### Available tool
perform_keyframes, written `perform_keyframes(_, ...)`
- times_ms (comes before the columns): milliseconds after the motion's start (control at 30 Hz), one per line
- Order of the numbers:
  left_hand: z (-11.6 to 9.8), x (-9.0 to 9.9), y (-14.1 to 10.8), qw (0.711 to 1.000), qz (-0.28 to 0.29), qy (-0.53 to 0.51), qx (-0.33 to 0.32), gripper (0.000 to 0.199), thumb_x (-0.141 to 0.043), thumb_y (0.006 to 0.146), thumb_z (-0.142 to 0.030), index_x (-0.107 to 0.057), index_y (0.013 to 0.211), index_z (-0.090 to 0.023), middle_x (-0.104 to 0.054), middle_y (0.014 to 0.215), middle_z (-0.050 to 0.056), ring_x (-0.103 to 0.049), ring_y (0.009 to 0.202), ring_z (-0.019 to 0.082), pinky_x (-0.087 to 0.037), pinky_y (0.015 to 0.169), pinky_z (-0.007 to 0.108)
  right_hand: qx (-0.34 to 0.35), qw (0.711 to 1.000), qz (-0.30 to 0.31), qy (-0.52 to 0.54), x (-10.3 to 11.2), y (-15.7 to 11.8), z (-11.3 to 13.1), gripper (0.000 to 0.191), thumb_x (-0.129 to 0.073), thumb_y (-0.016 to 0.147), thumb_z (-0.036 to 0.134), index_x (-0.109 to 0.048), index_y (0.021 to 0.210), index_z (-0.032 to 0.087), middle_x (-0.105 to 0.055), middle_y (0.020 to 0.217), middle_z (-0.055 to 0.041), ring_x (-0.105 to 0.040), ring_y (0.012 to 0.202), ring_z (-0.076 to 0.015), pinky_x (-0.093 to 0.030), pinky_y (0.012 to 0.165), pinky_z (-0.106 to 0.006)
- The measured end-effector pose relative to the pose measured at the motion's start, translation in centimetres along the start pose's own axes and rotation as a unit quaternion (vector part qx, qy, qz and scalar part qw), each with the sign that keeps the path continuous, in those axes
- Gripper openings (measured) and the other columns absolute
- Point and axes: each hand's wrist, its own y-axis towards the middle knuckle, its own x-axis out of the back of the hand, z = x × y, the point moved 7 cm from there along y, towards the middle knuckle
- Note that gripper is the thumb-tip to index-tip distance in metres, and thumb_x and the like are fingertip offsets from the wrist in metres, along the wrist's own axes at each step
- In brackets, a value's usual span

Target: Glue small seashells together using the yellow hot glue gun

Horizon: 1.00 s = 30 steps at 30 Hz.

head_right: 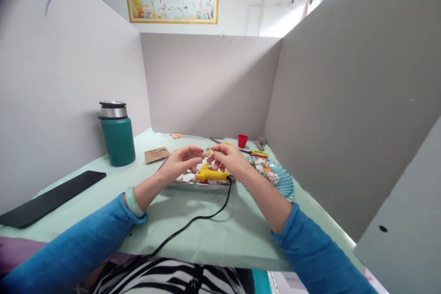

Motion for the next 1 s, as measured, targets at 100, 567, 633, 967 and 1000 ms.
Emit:
perform_keyframes(100,-0.2,0.2,0.0,1.000,-0.015,-0.023,-0.004,0.035,-0.069,0.070,-0.035,-0.059,0.095,-0.012,-0.063,0.089,0.006,-0.057,0.060,0.009,-0.048,0.051,0.021,0.007,1.000,-0.017,0.002,-1.3,0.2,-0.4,0.019,-0.061,0.076,0.035,-0.057,0.082,0.017,-0.063,0.069,-0.0009,-0.052,0.048,-0.0062,-0.034,0.040,-0.017)
perform_keyframes(567,0.0,1.1,0.2,0.990,-0.033,0.122,-0.059,0.029,-0.063,0.076,-0.037,-0.058,0.094,-0.015,-0.060,0.068,0.001,-0.054,0.051,0.009,-0.044,0.049,0.022,0.245,0.914,-0.088,-0.310,-0.2,-1.4,3.0,0.018,-0.053,0.085,0.028,-0.062,0.098,0.021,-0.062,0.102,-0.0053,-0.059,0.082,-0.0149,-0.046,0.069,-0.027)
perform_keyframes(633,-0.1,0.9,0.1,0.982,-0.035,0.168,-0.082,0.028,-0.060,0.079,-0.037,-0.059,0.097,-0.015,-0.058,0.060,-0.001,-0.054,0.050,0.010,-0.042,0.049,0.021,0.264,0.895,-0.078,-0.350,-0.7,-1.6,3.1,0.016,-0.056,0.084,0.029,-0.062,0.096,0.021,-0.063,0.097,-0.0049,-0.058,0.081,-0.0153,-0.044,0.071,-0.028)
perform_keyframes(967,-0.7,0.3,-0.1,0.978,-0.041,0.187,-0.087,0.032,-0.059,0.079,-0.037,-0.055,0.103,-0.016,-0.062,0.064,0.000,-0.057,0.053,0.011,-0.044,0.052,0.022,0.246,0.873,-0.081,-0.414,-0.2,-1.9,3.3,0.016,-0.057,0.082,0.031,-0.059,0.092,0.019,-0.063,0.087,-0.0044,-0.056,0.077,-0.0156,-0.041,0.070,-0.027)
perform_keyframes(1000,-0.7,0.3,-0.1,0.978,-0.047,0.189,-0.080,0.034,-0.058,0.080,-0.038,-0.055,0.105,-0.016,-0.061,0.064,0.000,-0.058,0.053,0.012,-0.044,0.051,0.022,0.229,0.878,-0.093,-0.411,1.2,-1.9,3.5,0.015,-0.056,0.082,0.031,-0.060,0.091,0.019,-0.064,0.088,-0.0041,-0.056,0.078,-0.0153,-0.041,0.070,-0.027)
